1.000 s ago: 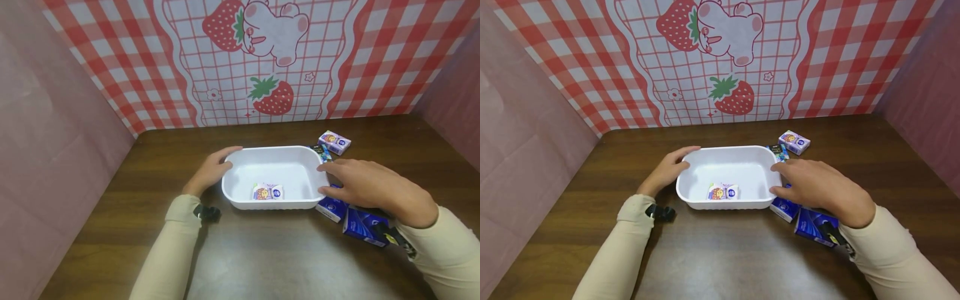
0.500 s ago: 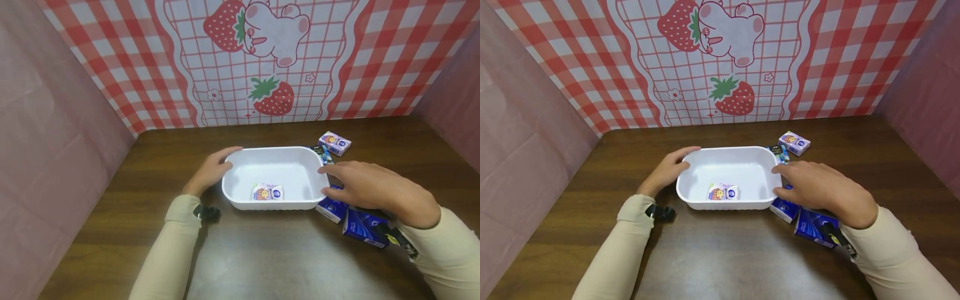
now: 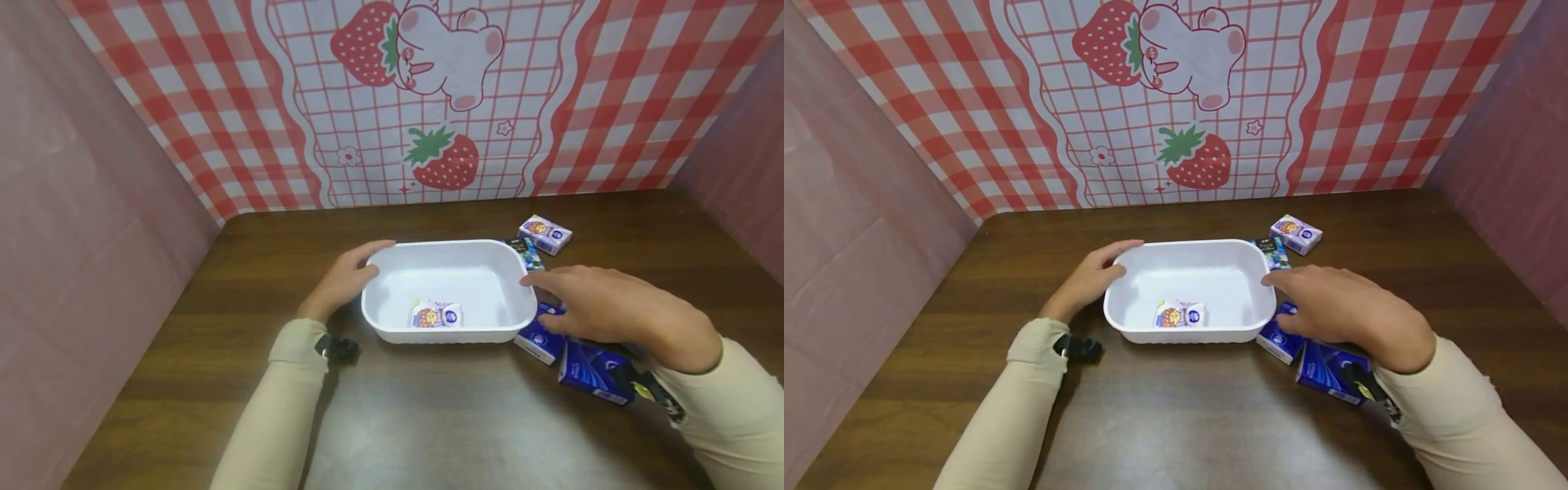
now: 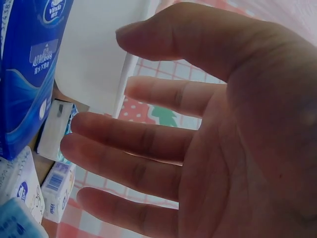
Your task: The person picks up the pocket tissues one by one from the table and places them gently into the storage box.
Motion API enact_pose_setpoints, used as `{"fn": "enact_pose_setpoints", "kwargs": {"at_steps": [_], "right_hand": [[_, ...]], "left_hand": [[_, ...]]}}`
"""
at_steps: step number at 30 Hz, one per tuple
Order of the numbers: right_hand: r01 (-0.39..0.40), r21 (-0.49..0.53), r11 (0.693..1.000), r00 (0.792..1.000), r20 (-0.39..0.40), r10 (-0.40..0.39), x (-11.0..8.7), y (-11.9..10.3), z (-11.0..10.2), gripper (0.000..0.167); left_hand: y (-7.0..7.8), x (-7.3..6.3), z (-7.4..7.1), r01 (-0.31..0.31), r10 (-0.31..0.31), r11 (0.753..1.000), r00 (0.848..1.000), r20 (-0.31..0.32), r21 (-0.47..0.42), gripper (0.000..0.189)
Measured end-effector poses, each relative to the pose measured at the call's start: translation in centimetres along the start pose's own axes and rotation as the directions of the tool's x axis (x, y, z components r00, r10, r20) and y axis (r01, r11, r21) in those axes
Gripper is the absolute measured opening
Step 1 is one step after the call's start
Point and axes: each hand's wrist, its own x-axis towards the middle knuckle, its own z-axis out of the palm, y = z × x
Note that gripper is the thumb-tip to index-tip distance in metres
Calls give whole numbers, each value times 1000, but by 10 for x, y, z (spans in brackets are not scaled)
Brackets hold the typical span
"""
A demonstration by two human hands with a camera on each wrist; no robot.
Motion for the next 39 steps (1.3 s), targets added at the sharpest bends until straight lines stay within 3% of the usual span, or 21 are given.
{"fn": "enact_pose_setpoints", "kwargs": {"at_steps": [10, 19, 39], "right_hand": [[35, -5, 999, 999, -40, -35, -1, -2, 5, 74], [26, -8, 1000, 999, -24, -26, 2, -6, 8, 82], [2, -97, 995, 1000, -22, -4, 9, -13, 17, 85]], "left_hand": [[1, 2, 0, -15, 15, 1000, 1000, -11, 10, 46], [0, 2, 0, -35, 35, 999, 999, -13, 12, 47], [0, 0, -1, 9, -9, 1000, 1000, 5, 1, 46]]}}
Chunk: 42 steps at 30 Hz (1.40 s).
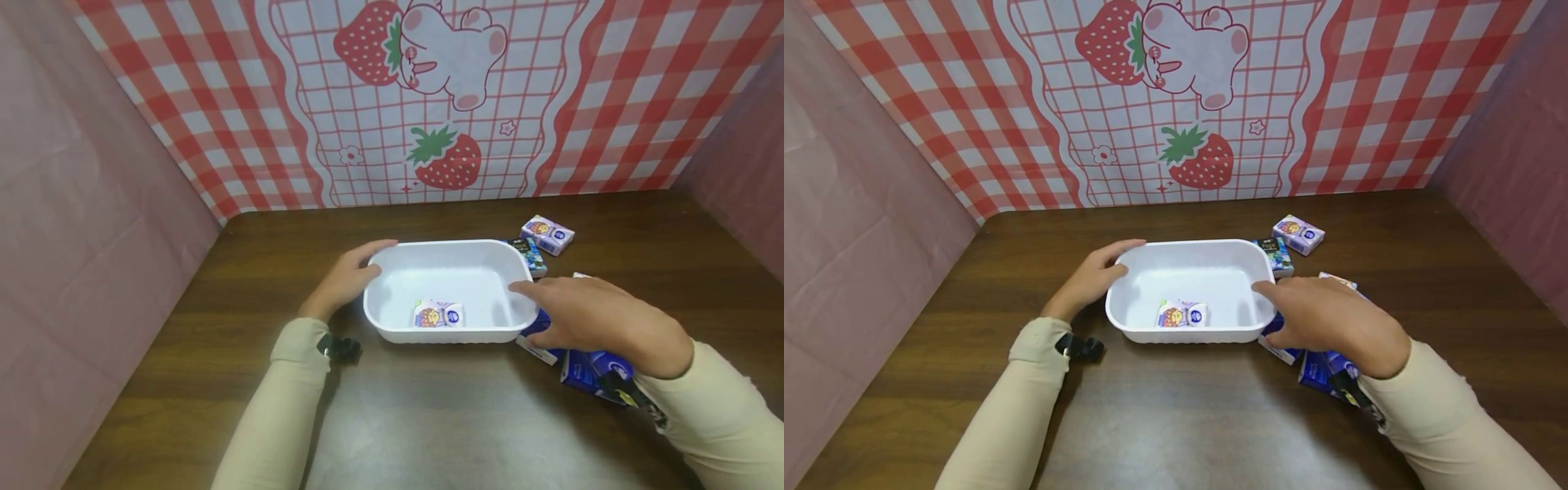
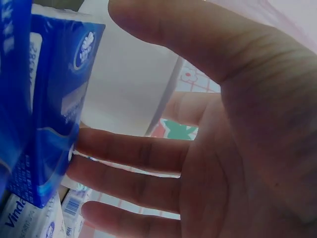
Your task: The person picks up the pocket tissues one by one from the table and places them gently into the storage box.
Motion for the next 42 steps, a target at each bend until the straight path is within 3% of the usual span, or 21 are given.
{"fn": "enact_pose_setpoints", "kwargs": {"at_steps": [11, 42], "right_hand": [[-6, 47, 999, 999, 46, 4, 1, -1, 8, 91], [4, -21, 1000, 999, 40, -3, 5, -1, 13, 86]], "left_hand": [[-1, 0, 1, -4, 4, 1000, 1000, -7, 5, 47], [1, 0, 1, 16, -16, 1000, 1000, -2, 1, 47]]}}
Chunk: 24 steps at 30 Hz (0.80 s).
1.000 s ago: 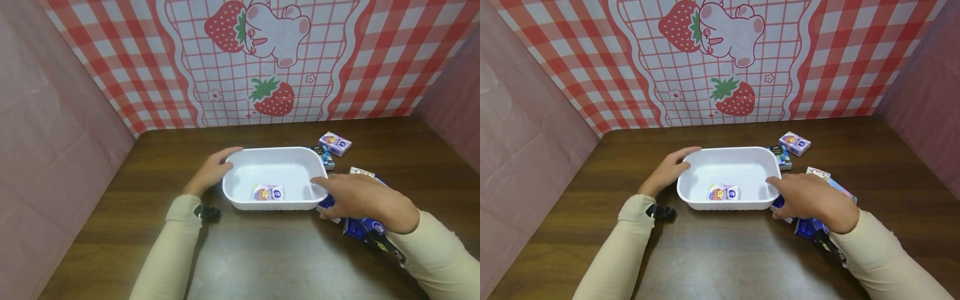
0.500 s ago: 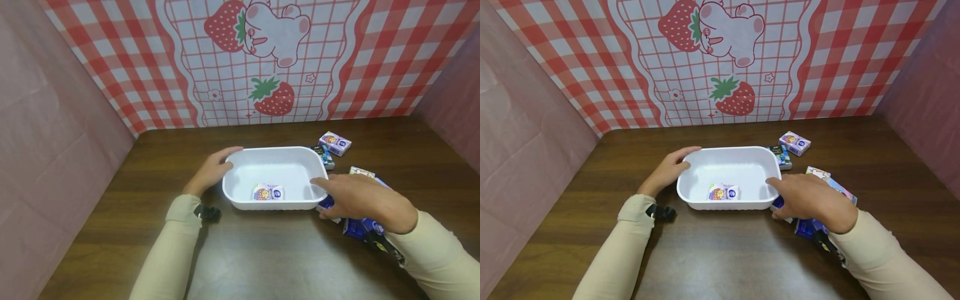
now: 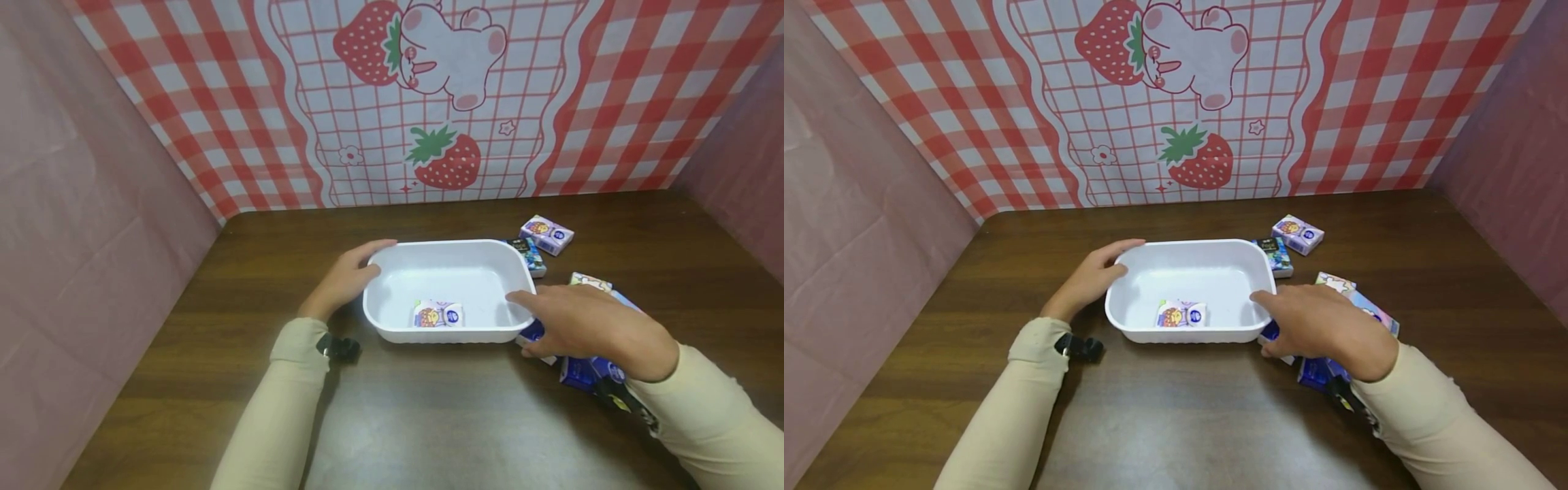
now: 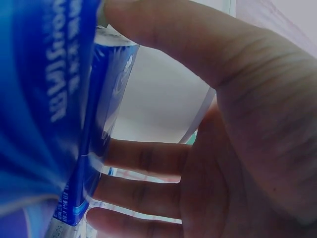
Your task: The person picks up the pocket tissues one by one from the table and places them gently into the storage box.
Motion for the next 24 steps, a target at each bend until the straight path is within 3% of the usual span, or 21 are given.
{"fn": "enact_pose_setpoints", "kwargs": {"at_steps": [7, 24], "right_hand": [[-15, 23, 1000, 1000, 26, 14, 1, 0, -1, 81], [29, 60, 998, 1000, -5, -29, -1, 6, -3, 81]], "left_hand": [[-1, 0, -1, -8, 8, 1000, 1000, 9, -3, 47], [0, 0, 0, -8, 8, 1000, 1000, -1, -2, 46]]}}
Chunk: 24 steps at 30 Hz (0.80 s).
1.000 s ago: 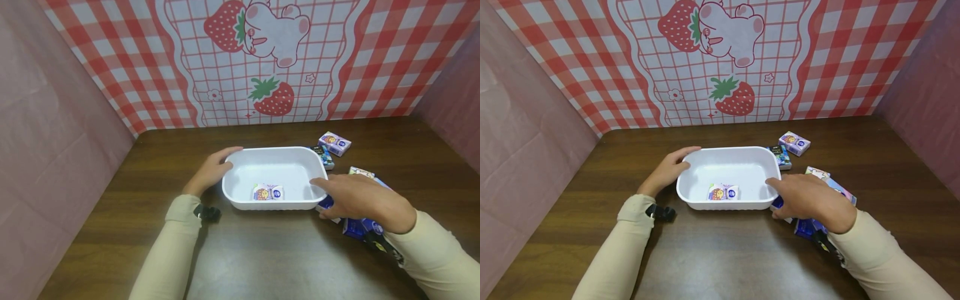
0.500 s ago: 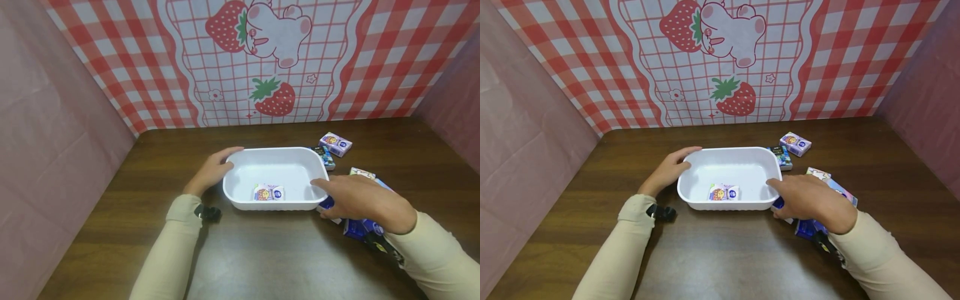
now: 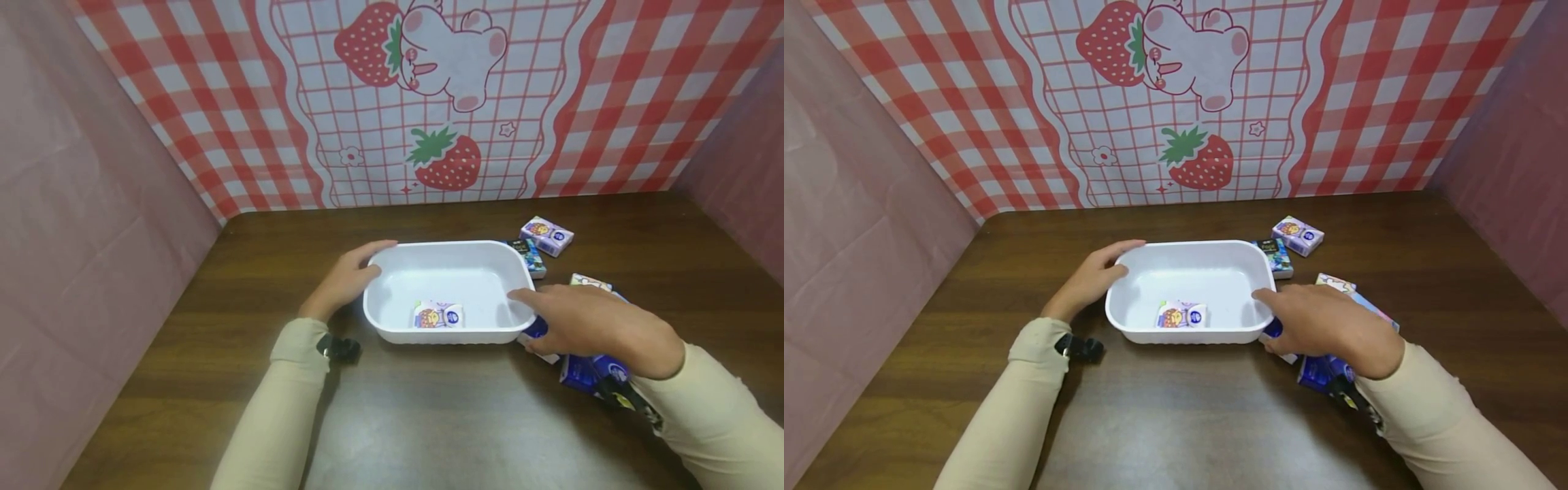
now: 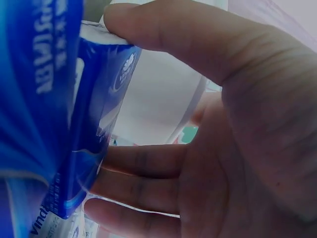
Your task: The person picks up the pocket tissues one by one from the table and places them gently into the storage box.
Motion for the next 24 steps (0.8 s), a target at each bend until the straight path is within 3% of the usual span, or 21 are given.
{"fn": "enact_pose_setpoints", "kwargs": {"at_steps": [10, 24], "right_hand": [[-66, 32, 997, 997, 44, 65, -1, 1, -3, 84], [-26, 13, 1000, 1000, -8, 26, -5, 5, -6, 83]], "left_hand": [[0, -1, 0, 20, -20, 1000, 1000, 6, -6, 46], [1, 0, 1, 19, -19, 1000, 1000, -8, 15, 47]]}}
